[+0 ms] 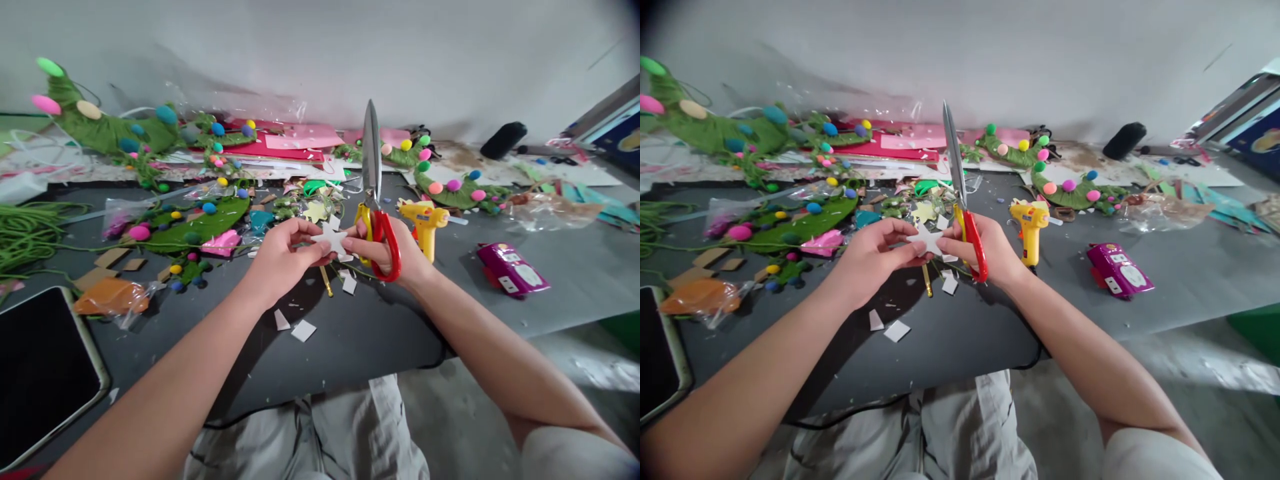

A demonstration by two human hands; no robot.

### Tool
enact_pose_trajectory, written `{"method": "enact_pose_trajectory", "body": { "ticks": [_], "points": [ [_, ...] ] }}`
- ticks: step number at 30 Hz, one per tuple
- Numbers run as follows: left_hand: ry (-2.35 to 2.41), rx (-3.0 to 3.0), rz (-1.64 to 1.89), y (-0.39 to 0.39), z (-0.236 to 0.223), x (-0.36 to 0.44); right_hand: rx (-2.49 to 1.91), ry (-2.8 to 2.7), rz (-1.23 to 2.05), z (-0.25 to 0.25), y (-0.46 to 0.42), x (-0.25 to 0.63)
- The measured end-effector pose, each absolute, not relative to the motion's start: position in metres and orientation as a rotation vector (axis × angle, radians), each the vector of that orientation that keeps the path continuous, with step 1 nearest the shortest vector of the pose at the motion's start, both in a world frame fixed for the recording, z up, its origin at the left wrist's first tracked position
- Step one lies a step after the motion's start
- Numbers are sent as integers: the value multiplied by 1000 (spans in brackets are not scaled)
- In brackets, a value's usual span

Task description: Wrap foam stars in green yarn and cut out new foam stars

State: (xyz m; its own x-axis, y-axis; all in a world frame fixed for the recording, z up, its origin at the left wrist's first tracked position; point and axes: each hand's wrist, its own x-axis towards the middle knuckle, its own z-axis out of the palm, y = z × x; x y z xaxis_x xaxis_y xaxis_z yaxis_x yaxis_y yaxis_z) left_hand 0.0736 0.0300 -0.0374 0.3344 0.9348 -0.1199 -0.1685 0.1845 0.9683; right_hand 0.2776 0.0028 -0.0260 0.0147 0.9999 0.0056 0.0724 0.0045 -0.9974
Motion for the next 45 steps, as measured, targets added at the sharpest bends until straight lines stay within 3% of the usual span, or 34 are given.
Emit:
{"method": "enact_pose_trajectory", "body": {
  "ticks": [18, 31, 45],
  "points": [
    [890, 1183, 985, 35, -38, 72, -1404, -1293, 994, -33, 9, 282],
    [897, 1342, 1165, 47, -28, 51, -1746, -1411, 780, -23, 40, 328],
    [953, 1311, 1282, 59, -29, 37, -1556, -1736, 787, -15, 20, 304]
  ]
}}
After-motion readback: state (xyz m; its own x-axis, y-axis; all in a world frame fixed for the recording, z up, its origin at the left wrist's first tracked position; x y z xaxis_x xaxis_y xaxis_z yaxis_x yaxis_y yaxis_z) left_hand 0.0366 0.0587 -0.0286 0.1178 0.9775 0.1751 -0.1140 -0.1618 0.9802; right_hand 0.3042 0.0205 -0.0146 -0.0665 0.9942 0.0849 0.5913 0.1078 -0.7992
